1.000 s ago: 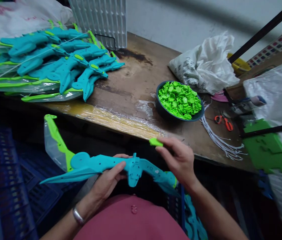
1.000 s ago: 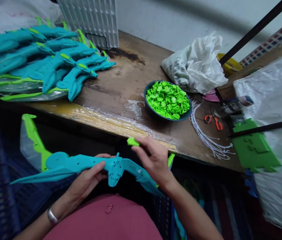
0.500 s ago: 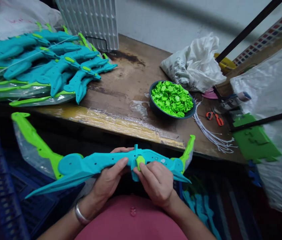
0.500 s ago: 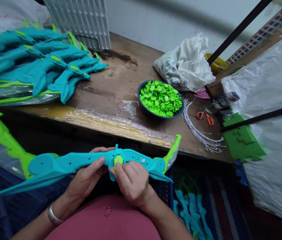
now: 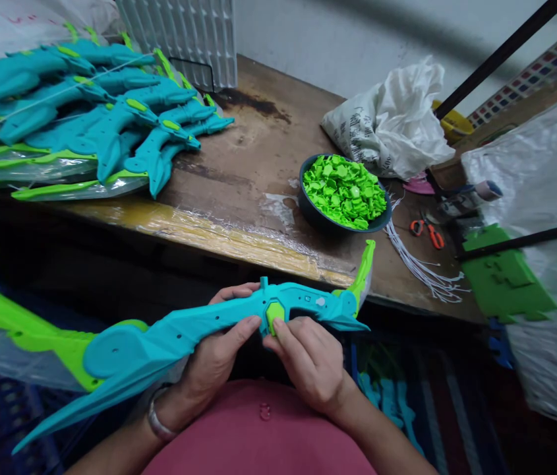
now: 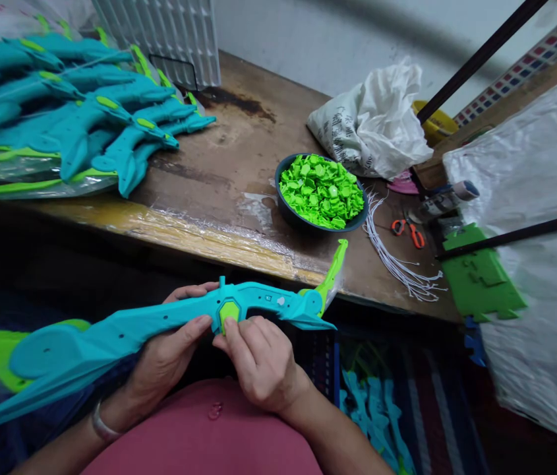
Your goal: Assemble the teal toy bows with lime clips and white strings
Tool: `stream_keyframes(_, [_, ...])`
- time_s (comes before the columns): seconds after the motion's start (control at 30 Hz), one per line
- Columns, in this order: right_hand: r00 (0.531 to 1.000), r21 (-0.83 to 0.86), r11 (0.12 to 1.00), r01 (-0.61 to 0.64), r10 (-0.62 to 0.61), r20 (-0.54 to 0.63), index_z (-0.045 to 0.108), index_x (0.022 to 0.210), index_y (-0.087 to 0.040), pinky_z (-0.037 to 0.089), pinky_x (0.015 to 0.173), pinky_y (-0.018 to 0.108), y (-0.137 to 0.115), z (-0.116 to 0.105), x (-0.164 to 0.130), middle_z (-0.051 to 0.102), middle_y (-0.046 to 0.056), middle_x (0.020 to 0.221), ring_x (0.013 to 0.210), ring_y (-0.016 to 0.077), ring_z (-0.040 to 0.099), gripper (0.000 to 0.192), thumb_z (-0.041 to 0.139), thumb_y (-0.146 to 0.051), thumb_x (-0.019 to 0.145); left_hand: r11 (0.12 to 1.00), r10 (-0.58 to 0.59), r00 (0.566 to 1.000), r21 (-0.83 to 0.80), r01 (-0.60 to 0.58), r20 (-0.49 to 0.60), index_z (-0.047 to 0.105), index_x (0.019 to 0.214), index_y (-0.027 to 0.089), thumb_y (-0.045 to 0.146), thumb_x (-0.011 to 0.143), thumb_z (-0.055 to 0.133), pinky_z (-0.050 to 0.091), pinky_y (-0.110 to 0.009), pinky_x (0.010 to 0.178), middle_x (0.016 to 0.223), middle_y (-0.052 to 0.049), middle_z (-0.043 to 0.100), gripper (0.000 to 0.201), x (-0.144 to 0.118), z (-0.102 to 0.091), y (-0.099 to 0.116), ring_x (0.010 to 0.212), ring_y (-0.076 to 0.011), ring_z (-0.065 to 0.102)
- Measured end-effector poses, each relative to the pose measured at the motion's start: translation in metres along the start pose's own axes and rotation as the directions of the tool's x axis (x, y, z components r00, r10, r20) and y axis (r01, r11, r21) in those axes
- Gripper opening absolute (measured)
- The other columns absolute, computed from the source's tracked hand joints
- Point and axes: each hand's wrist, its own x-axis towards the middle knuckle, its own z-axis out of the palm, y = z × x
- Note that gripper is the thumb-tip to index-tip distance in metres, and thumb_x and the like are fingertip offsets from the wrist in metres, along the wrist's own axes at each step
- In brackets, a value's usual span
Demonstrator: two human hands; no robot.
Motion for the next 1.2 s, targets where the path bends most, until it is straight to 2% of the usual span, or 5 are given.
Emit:
stream_keyframes(0.27, [0.963,0.180,0.951,-0.252,0.227,0.149,0.062,0.119,-0.018,0.054,0.074,0.034,-0.002,-0.018,0.018,0.064,0.008,0.096,0.088,0.0206,0.060,0.024,0.064,-0.015,0.096,0.991,-0.066,0.996,0.119,0.059,0.056,0.064,0.123,0.027,0.027,0.079,0.084,0.053,-0.037,0.103,0.132,-0.005,0.066,0.048,0.000,-0.007,0.002,0.121,-0.0273,0.064])
stream_keyframes(0.43, [0.864,0.246,0.898,-0.366,0.230,0.448,0.037,0.150,-0.018,0.048,0.104,0.050,0.018,-0.033,0.039,0.056,0.017,0.137,0.127,0.0311,0.053,0.084,0.081,-0.046,0.084,0.959,0.016,0.976,0.273,-0.077,0.219,0.067,0.119,0.026,0.025,0.080,0.083,0.050,-0.038,0.107,0.130,-0.007,0.066,0.042,-0.002,-0.017,0.011,0.127,-0.0298,0.060])
stream_keyframes(0.63, [0.688,0.357,0.722,-0.593,0.224,0.690,0.059,0.116,-0.021,0.047,0.072,0.027,0.031,-0.019,0.052,0.064,0.000,0.103,0.090,0.0179,0.063,0.066,0.092,-0.050,0.067,0.915,-0.031,0.968,0.397,-0.072,0.248,0.068,0.118,0.026,0.023,0.080,0.081,0.046,-0.042,0.113,0.129,-0.009,0.068,0.041,-0.007,-0.021,0.024,0.132,-0.0321,0.056])
stream_keyframes(0.93, [0.730,0.360,0.682,-0.637,0.382,0.567,0.056,0.092,-0.019,0.035,0.059,0.022,0.019,0.008,0.028,0.054,-0.005,0.083,0.071,0.0113,0.049,0.053,0.090,-0.052,0.069,0.922,-0.325,0.913,0.297,0.249,0.245,0.072,0.107,0.018,0.037,0.081,0.080,0.055,-0.043,0.097,0.112,-0.009,0.076,0.033,-0.007,-0.029,0.015,0.109,-0.0319,0.069])
stream_keyframes(1.2, [0.682,0.402,0.621,-0.673,0.310,0.662,0.061,0.098,-0.019,0.038,0.063,0.023,0.028,-0.003,0.034,0.056,-0.003,0.086,0.074,0.0118,0.051,0.034,0.076,-0.047,0.088,0.769,-0.110,0.982,0.639,-0.013,0.154,0.064,0.076,0.020,0.039,0.084,0.074,0.046,-0.031,0.067,0.076,-0.001,0.068,0.023,-0.010,-0.035,0.007,0.073,-0.0211,0.061])
